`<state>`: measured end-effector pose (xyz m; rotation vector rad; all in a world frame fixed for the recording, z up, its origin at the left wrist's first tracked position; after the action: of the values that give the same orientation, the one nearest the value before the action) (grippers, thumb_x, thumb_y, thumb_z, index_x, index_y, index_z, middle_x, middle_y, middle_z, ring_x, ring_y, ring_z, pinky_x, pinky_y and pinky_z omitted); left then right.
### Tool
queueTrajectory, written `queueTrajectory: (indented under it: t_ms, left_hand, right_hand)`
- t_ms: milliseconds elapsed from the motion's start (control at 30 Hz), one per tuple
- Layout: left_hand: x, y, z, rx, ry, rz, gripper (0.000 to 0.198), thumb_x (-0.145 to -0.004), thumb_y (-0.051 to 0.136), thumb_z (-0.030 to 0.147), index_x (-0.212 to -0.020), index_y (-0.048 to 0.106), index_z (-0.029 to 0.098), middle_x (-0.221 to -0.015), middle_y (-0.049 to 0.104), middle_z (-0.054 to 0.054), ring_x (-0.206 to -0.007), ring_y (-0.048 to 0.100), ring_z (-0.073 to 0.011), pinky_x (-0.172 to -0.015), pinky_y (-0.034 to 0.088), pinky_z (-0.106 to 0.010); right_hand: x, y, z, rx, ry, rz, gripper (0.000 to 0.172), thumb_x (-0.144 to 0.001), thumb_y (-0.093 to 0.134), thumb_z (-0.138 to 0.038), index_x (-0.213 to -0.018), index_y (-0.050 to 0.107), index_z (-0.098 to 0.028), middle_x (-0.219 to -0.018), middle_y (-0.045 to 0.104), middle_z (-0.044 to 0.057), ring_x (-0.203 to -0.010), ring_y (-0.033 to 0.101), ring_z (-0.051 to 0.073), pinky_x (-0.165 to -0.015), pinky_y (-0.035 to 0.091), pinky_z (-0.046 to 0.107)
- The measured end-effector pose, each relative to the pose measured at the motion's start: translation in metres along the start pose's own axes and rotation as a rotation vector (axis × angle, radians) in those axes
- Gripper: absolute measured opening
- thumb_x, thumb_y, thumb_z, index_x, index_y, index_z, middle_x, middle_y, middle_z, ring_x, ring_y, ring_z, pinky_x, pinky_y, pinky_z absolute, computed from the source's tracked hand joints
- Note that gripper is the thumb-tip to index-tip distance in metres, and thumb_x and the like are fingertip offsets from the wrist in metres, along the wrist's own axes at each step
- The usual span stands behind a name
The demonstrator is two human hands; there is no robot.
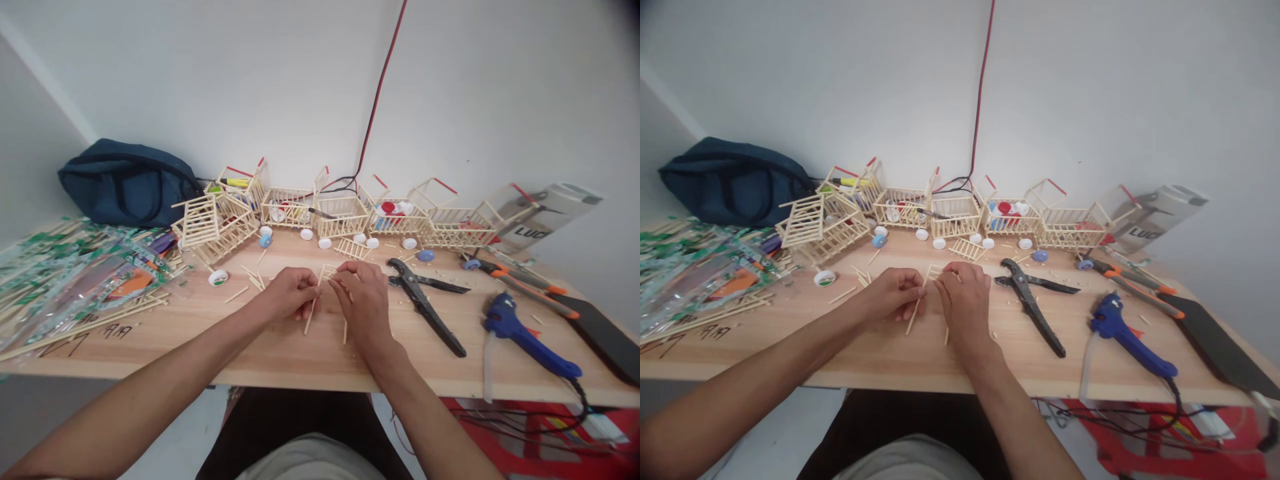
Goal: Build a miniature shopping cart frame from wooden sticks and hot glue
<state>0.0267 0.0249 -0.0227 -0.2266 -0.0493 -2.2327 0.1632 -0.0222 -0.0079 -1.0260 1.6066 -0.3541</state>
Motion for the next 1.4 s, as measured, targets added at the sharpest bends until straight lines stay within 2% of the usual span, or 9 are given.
queueTrajectory:
  t_ms: [200, 600, 767, 933, 1133, 1400]
  left_hand:
    - [-0.002, 0.002, -0.003, 0.047, 0.001, -0.004, 0.021, -0.076, 0.061, 0.031, -0.073, 0.047, 0.016, -0.06, 0.065, -0.003, -0.039, 0.051, -0.0075, -0.035, 0.037, -0.017]
    - [-0.005, 0.002, -0.007, 0.095, 0.03, 0.012, 0.023, -0.078, 0.061, 0.034, -0.077, 0.046, 0.016, -0.06, 0.064, -0.001, -0.038, 0.049, -0.0066, -0.036, 0.037, -0.016]
    - [-0.005, 0.003, -0.003, 0.084, 0.075, 0.015, 0.026, -0.078, 0.061, 0.038, -0.077, 0.047, 0.016, -0.061, 0.063, 0.0, -0.038, 0.047, -0.0059, -0.036, 0.036, -0.016]
    - [-0.003, 0.0, 0.007, 0.079, 0.127, 0.047, 0.031, -0.076, 0.063, 0.043, -0.074, 0.047, 0.016, -0.057, 0.06, 0.002, -0.036, 0.046, -0.0057, -0.036, 0.034, -0.017]
    - [-0.002, -0.012, 0.013, 0.077, 0.152, 0.127, 0.032, -0.076, 0.062, 0.044, -0.068, 0.047, 0.016, -0.042, 0.051, 0.006, -0.032, 0.04, -0.0053, -0.036, 0.028, -0.017]
    - [-0.006, -0.014, 0.006, 0.088, 0.134, 0.199, 0.032, -0.079, 0.059, 0.044, -0.068, 0.047, 0.017, -0.042, 0.05, 0.006, -0.031, 0.038, -0.0052, -0.036, 0.026, -0.018]
  right_hand:
    - [-0.001, 0.0, 0.0, -0.001, 0.004, 0.007, 0.012, -0.086, 0.059, -0.021, -0.077, 0.067, -0.022, -0.098, 0.063, 0.004, -0.095, 0.049, 0.021, -0.079, 0.034, 0.036]
    - [-0.005, -0.001, 0.001, 0.024, -0.009, 0.004, 0.011, -0.086, 0.06, -0.021, -0.078, 0.067, -0.022, -0.098, 0.063, 0.004, -0.093, 0.048, 0.021, -0.076, 0.032, 0.035]
    - [-0.013, -0.008, -0.002, 0.071, -0.028, -0.009, 0.009, -0.085, 0.062, -0.021, -0.077, 0.067, -0.022, -0.097, 0.063, 0.004, -0.092, 0.048, 0.022, -0.075, 0.032, 0.036]
    - [-0.029, -0.014, -0.006, 0.093, -0.106, -0.025, 0.009, -0.084, 0.062, -0.021, -0.077, 0.067, -0.022, -0.096, 0.063, 0.005, -0.091, 0.048, 0.022, -0.075, 0.034, 0.036]
    - [-0.046, -0.001, -0.01, 0.037, -0.201, -0.034, 0.007, -0.085, 0.062, -0.019, -0.079, 0.066, -0.02, -0.096, 0.063, 0.005, -0.094, 0.05, 0.021, -0.079, 0.036, 0.035]
    - [-0.053, 0.011, -0.004, 0.021, -0.28, -0.051, 0.01, -0.086, 0.06, -0.022, -0.079, 0.067, -0.021, -0.096, 0.065, 0.005, -0.094, 0.05, 0.02, -0.081, 0.037, 0.036]
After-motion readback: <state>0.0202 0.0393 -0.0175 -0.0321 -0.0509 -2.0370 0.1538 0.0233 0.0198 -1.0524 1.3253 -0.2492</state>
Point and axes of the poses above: each hand's wrist, its own x-axis away from the middle knuckle, its own y-axis out of the palm, z = x × y, the point moved 4 cm from there along -x, towards the middle knuckle
